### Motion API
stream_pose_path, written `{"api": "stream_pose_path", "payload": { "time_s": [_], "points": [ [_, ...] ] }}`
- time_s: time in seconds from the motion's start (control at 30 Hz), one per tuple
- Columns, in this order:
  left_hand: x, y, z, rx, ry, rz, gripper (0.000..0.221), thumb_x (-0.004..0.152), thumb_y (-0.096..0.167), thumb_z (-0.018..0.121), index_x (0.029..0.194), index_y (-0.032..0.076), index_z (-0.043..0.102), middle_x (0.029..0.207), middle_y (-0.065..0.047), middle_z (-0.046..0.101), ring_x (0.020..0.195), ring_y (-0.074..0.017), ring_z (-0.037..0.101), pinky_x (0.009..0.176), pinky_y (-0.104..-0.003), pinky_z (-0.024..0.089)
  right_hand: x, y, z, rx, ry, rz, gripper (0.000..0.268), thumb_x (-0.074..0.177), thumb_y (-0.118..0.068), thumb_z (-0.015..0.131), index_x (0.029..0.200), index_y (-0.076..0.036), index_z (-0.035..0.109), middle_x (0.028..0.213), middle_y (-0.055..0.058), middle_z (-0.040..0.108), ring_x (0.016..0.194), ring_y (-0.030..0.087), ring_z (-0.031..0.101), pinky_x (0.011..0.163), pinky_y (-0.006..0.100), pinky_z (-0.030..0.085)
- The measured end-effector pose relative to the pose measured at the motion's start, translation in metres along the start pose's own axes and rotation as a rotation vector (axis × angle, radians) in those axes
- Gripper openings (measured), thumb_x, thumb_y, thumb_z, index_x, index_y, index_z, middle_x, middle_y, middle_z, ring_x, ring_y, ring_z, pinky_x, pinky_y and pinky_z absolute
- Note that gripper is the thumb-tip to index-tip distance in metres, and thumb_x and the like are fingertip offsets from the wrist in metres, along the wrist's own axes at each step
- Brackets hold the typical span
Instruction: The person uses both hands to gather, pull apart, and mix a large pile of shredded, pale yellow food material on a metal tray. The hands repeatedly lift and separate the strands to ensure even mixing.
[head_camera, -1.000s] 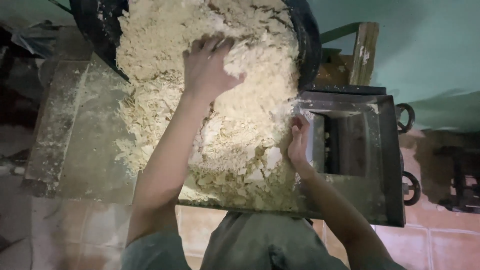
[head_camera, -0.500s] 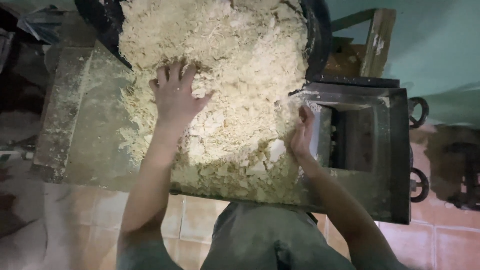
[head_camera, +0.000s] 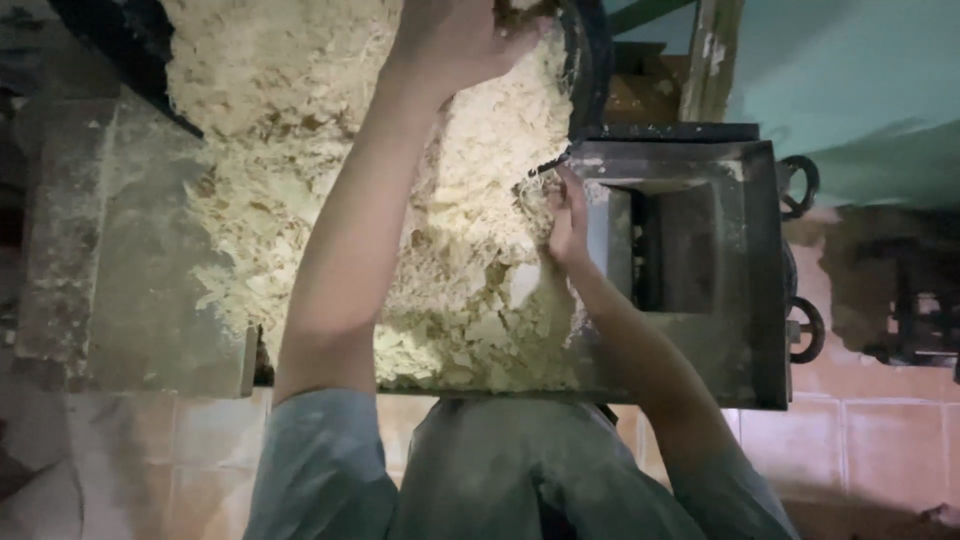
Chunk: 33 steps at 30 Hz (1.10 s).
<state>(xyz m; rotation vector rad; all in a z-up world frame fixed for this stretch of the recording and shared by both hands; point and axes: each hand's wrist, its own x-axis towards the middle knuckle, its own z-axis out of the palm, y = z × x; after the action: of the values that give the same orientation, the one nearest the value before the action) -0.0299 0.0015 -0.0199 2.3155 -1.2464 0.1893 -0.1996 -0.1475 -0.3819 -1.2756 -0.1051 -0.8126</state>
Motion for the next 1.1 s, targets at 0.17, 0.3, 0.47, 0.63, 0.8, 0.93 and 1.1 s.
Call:
{"api": "stream_pose_path", "payload": {
  "time_s": [0.17, 0.3, 0.47, 0.63, 0.8, 0.93, 1.1],
  "points": [
    [0.01, -0.035, 0.05, 0.303, -0.059, -0.05, 0.068, 0.086, 0.07, 0.071, 0.137, 0.025, 0.064, 0.147, -0.011, 0.052, 0.133, -0.0437, 0.042, 0.105, -0.073, 0.024, 0.027, -0.056, 0.017, -0.721, 0.113, 0.384, 0.075, 0.102, -0.066, 0.021, 0.145, -0.01, 0.045, 0.146, 0.019, 0.051, 0.133, 0.035, 0.052, 0.104, 0.051, 0.049],
    [-0.015, -0.025, 0.036, 0.321, -0.157, -0.096, 0.061, 0.082, 0.06, 0.075, 0.128, 0.02, 0.07, 0.147, -0.01, 0.05, 0.135, -0.0413, 0.036, 0.104, -0.074, 0.029, 0.006, -0.011, 0.012, -0.495, -0.057, 0.281, 0.059, 0.107, -0.04, 0.04, 0.159, -0.011, 0.032, 0.165, 0.014, 0.031, 0.151, 0.031, 0.034, 0.126, 0.048, 0.029],
    [-0.055, -0.014, 0.04, 0.385, -0.163, -0.099, 0.058, 0.08, 0.056, 0.077, 0.127, 0.023, 0.069, 0.147, -0.009, 0.05, 0.131, -0.0411, 0.039, 0.102, -0.072, 0.035, 0.003, -0.005, 0.007, -0.456, 0.186, 0.622, 0.08, 0.102, -0.06, 0.033, 0.156, -0.001, 0.033, 0.161, 0.016, 0.038, 0.151, 0.03, 0.032, 0.123, 0.043, 0.023],
    [-0.104, 0.002, 0.035, 0.47, -0.218, -0.124, 0.063, 0.08, 0.058, 0.076, 0.132, 0.024, 0.065, 0.147, -0.009, 0.049, 0.133, -0.0428, 0.039, 0.102, -0.071, 0.04, -0.011, 0.051, -0.021, 0.069, 0.209, 0.416, 0.053, 0.111, -0.032, 0.044, 0.157, -0.008, 0.034, 0.162, 0.011, 0.04, 0.152, 0.026, 0.035, 0.128, 0.041, 0.022],
    [-0.158, 0.009, 0.043, 0.601, -0.181, -0.117, 0.062, 0.073, 0.059, 0.079, 0.124, 0.024, 0.071, 0.129, -0.005, 0.065, 0.125, -0.0391, 0.047, 0.101, -0.063, 0.039, 0.003, 0.014, 0.006, 0.072, 0.305, 0.536, 0.057, 0.109, -0.039, 0.052, 0.158, -0.015, 0.034, 0.162, 0.013, 0.035, 0.149, 0.036, 0.036, 0.124, 0.052, 0.031],
    [-0.174, 0.031, 0.033, 0.585, -0.328, -0.156, 0.064, 0.069, 0.056, 0.08, 0.122, 0.02, 0.071, 0.124, -0.007, 0.066, 0.12, -0.0372, 0.048, 0.101, -0.055, 0.035, 0.011, -0.016, 0.021, -0.21, 0.176, 0.424, 0.061, 0.11, -0.048, 0.047, 0.158, -0.012, 0.04, 0.161, 0.024, 0.032, 0.151, 0.045, 0.027, 0.124, 0.061, 0.021],
    [-0.211, 0.021, 0.049, 0.509, 0.011, 0.07, 0.058, 0.063, 0.053, 0.07, 0.105, 0.014, 0.071, 0.096, -0.009, 0.065, 0.095, -0.0326, 0.054, 0.094, -0.051, 0.035, -0.002, 0.024, -0.003, -0.024, 0.275, 0.465, 0.069, 0.11, -0.053, 0.048, 0.161, -0.009, 0.033, 0.164, 0.026, 0.027, 0.151, 0.051, 0.024, 0.122, 0.064, 0.018]
  ]
}}
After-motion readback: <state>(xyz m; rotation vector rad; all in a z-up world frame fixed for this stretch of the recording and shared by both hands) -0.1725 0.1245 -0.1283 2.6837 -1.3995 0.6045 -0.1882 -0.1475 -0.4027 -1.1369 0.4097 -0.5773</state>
